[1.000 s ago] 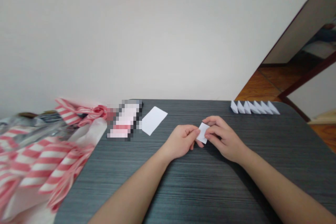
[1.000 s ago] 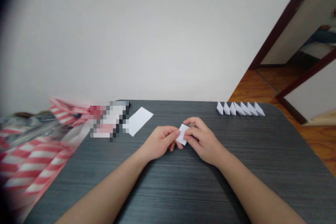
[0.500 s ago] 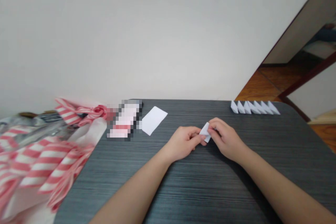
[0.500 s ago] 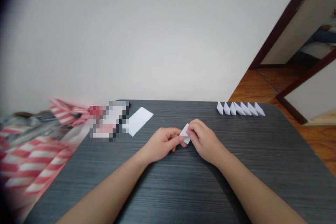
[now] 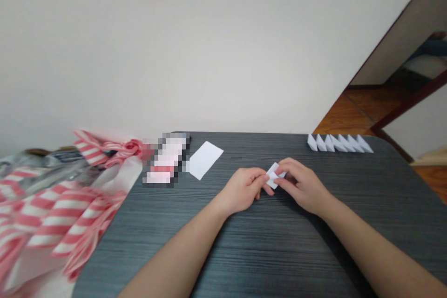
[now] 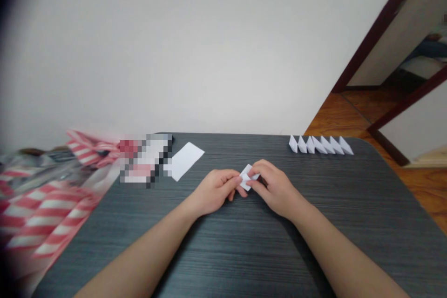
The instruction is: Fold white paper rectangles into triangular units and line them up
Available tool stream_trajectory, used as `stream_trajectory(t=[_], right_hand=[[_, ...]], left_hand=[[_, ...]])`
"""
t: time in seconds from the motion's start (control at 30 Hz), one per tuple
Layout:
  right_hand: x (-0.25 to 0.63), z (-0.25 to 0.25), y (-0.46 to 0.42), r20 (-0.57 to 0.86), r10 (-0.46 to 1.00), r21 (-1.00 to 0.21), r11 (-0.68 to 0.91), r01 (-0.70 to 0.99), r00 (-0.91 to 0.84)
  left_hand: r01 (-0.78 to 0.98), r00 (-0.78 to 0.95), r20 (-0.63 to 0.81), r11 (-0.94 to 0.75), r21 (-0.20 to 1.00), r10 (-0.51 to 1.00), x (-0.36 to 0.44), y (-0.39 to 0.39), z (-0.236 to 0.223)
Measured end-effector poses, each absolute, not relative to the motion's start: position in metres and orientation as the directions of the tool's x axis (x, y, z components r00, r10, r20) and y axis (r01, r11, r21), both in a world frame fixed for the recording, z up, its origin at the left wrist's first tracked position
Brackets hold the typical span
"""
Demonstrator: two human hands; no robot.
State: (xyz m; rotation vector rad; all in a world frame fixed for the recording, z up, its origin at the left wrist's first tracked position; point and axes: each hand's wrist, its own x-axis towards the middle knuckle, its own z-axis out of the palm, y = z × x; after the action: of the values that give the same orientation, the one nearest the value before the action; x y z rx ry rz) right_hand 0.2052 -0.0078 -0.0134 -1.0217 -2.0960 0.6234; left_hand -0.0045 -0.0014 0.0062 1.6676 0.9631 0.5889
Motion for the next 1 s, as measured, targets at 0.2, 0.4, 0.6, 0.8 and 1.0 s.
stream_trajectory(t=[0.2, 0.4, 0.6, 0.8, 1.0], right_hand=[[0.202, -0.010, -0.008, 0.393, 0.828, -0.677, 0.555, 0.483, -0.400], [0.201, -0.008, -0.009, 0.390, 0.836, -0.688, 0.543, 0.481, -0.385], [0.200, -0.010, -0.008, 0.387, 0.847, -0.698, 0.527, 0.485, -0.364], [0.200, -0.015, -0.010, 0.308, 0.901, -0.757, 0.426, 0.495, -0.304], [0.198, -0.026, -0.010, 0.242, 0.930, -0.879, 0.331, 0.344, -0.275]], left_hand=[[0.317, 0.598, -0.045, -0.185, 0.930, 0.800, -0.006, 0.000, 0.004], [0.341, 0.600, -0.043, -0.207, 0.917, 0.799, -0.006, -0.001, 0.006], [0.360, 0.596, -0.053, -0.209, 0.909, 0.801, -0.005, -0.001, 0.007], [0.357, 0.589, -0.035, -0.221, 0.908, 0.807, -0.005, -0.001, 0.005], [0.387, 0.563, -0.032, -0.230, 0.893, 0.826, -0.006, -0.002, 0.005]])
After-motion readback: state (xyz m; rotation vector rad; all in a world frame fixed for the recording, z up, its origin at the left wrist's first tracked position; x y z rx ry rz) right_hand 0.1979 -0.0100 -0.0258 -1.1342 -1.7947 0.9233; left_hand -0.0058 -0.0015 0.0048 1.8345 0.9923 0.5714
